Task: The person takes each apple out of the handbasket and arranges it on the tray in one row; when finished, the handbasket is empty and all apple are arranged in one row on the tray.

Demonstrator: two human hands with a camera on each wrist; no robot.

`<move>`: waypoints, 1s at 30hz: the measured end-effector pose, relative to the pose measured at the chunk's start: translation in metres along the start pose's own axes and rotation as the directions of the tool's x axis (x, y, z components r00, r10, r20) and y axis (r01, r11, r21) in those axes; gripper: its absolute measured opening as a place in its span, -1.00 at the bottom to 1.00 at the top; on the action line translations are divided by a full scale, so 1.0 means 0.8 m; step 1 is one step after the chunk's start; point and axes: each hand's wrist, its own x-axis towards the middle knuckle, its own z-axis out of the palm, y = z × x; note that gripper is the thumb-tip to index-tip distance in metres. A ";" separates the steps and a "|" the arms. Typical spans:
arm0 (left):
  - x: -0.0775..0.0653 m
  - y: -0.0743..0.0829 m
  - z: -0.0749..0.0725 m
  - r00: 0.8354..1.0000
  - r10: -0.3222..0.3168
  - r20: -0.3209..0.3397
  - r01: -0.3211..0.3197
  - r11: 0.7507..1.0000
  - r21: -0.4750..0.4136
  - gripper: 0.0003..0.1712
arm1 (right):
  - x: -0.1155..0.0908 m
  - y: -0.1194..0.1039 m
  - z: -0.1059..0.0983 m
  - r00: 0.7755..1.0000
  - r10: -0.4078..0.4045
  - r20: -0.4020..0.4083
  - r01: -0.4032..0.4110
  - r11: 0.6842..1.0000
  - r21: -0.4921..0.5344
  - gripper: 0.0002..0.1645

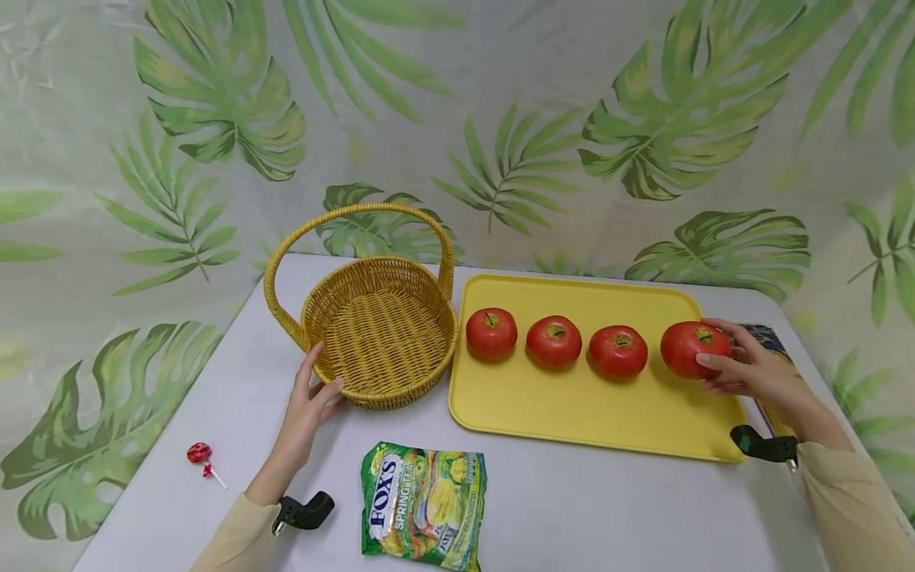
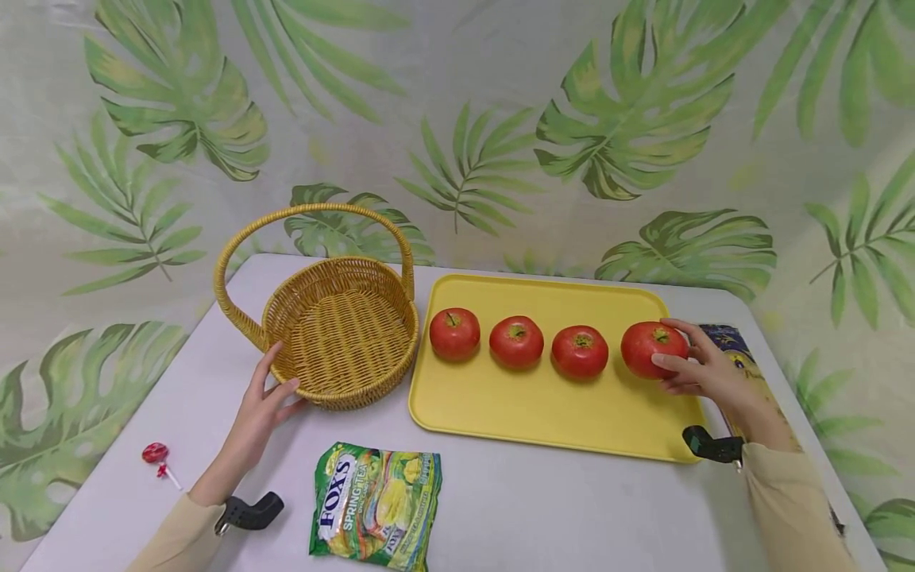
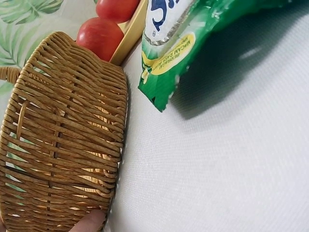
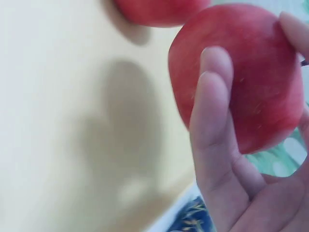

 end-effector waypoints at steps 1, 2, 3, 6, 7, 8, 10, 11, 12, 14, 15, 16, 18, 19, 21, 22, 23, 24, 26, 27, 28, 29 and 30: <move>0.000 0.000 0.000 1.000 0.000 0.000 0.000 1.000 -0.001 -0.22 | -0.001 0.003 0.001 1.000 0.015 -0.002 -0.015 1.000 0.009 -0.34; 0.000 0.000 0.000 1.000 0.001 0.000 -0.001 1.000 -0.001 -0.22 | -0.001 0.006 0.003 1.000 0.027 -0.001 -0.027 1.000 0.011 -0.34; 0.000 0.000 0.000 1.000 0.002 0.000 -0.002 1.000 -0.002 -0.22 | -0.002 0.009 0.004 0.999 0.037 0.001 -0.037 0.999 0.010 -0.33; 0.000 0.000 0.001 1.000 0.000 0.001 0.000 1.000 -0.002 -0.22 | -0.004 0.014 0.007 0.998 0.060 -0.008 -0.060 0.998 0.010 -0.29; 0.000 0.001 0.001 1.000 -0.001 0.001 0.001 1.000 -0.003 -0.22 | -0.005 0.015 0.008 0.998 0.061 -0.010 -0.061 0.998 0.008 -0.28; 0.000 0.001 0.001 1.000 -0.001 0.001 0.001 1.000 -0.002 -0.22 | -0.005 0.016 0.009 0.998 0.059 -0.011 -0.059 0.998 0.008 -0.27; 0.000 0.001 0.001 1.000 -0.002 0.001 0.002 1.000 -0.004 -0.22 | -0.006 0.019 0.010 0.998 0.054 -0.012 -0.054 0.998 0.018 -0.27; 0.000 0.001 0.001 1.000 -0.002 0.001 0.002 1.000 -0.006 -0.23 | -0.006 0.020 0.011 0.999 0.052 -0.010 -0.052 0.998 0.029 -0.27; 0.000 0.000 0.001 1.000 -0.004 0.002 0.004 1.000 -0.007 -0.22 | -0.006 0.022 0.012 0.999 0.052 -0.007 -0.052 0.998 0.042 -0.28; 0.001 0.000 0.001 1.000 -0.007 0.003 0.007 1.000 -0.005 -0.22 | -0.007 0.026 0.013 0.998 0.056 0.006 -0.056 0.996 0.067 -0.28; 0.001 0.000 0.001 1.000 -0.008 0.004 0.008 1.000 -0.006 -0.22 | -0.007 0.027 0.013 0.998 0.057 0.013 -0.058 0.995 0.080 -0.29; 0.001 0.000 0.001 1.000 -0.008 0.006 0.008 1.000 -0.006 -0.22 | -0.008 0.028 0.014 0.998 0.053 0.020 -0.054 0.994 0.094 -0.28; 0.001 0.000 0.001 1.000 -0.009 0.005 0.009 1.000 -0.008 -0.21 | -0.009 0.030 0.016 0.998 0.055 0.028 -0.057 0.993 0.101 -0.28; 0.001 0.000 0.000 1.000 -0.009 0.005 0.009 1.000 -0.008 -0.21 | -0.009 0.030 0.017 0.998 0.050 0.032 -0.053 0.993 0.102 -0.26; 0.001 0.001 0.000 1.000 -0.011 0.005 0.011 1.000 -0.010 -0.21 | -0.009 0.030 0.020 0.999 0.036 0.034 -0.039 0.994 0.099 -0.23; 0.001 0.001 0.000 1.000 -0.013 0.004 0.013 1.000 -0.007 -0.21 | -0.009 0.030 0.021 0.999 0.026 0.033 -0.029 0.995 0.097 -0.21; 0.001 0.003 0.000 1.000 -0.017 0.003 0.017 1.000 0.001 -0.21 | -0.010 0.030 0.021 0.999 0.024 0.031 -0.027 0.996 0.084 -0.19; 0.001 0.004 -0.001 1.000 -0.022 0.002 0.022 1.000 0.012 -0.20 | -0.010 0.030 0.022 1.000 0.013 0.029 -0.015 0.997 0.080 -0.17; 0.000 0.010 -0.002 0.999 -0.033 0.002 0.033 0.998 0.046 -0.20 | -0.010 0.029 0.024 1.000 -0.001 0.026 0.000 0.998 0.059 -0.12; -0.001 0.014 -0.003 0.999 -0.042 0.003 0.042 0.997 0.063 -0.21 | -0.010 0.028 0.024 1.000 -0.004 0.020 0.003 0.999 0.041 -0.10; -0.002 0.020 -0.004 0.999 -0.052 0.005 0.051 0.996 0.074 -0.21 | -0.010 0.026 0.024 1.000 -0.004 0.011 0.003 1.000 0.029 -0.08; -0.004 0.027 -0.006 0.998 -0.063 0.007 0.062 0.995 0.084 -0.21 | -0.011 0.025 0.024 1.000 0.000 0.008 0.000 1.000 0.008 -0.06; -0.006 0.035 -0.008 0.997 -0.072 0.012 0.071 0.993 0.090 -0.21 | -0.012 0.022 0.024 1.000 0.000 0.004 0.000 1.000 -0.009 -0.04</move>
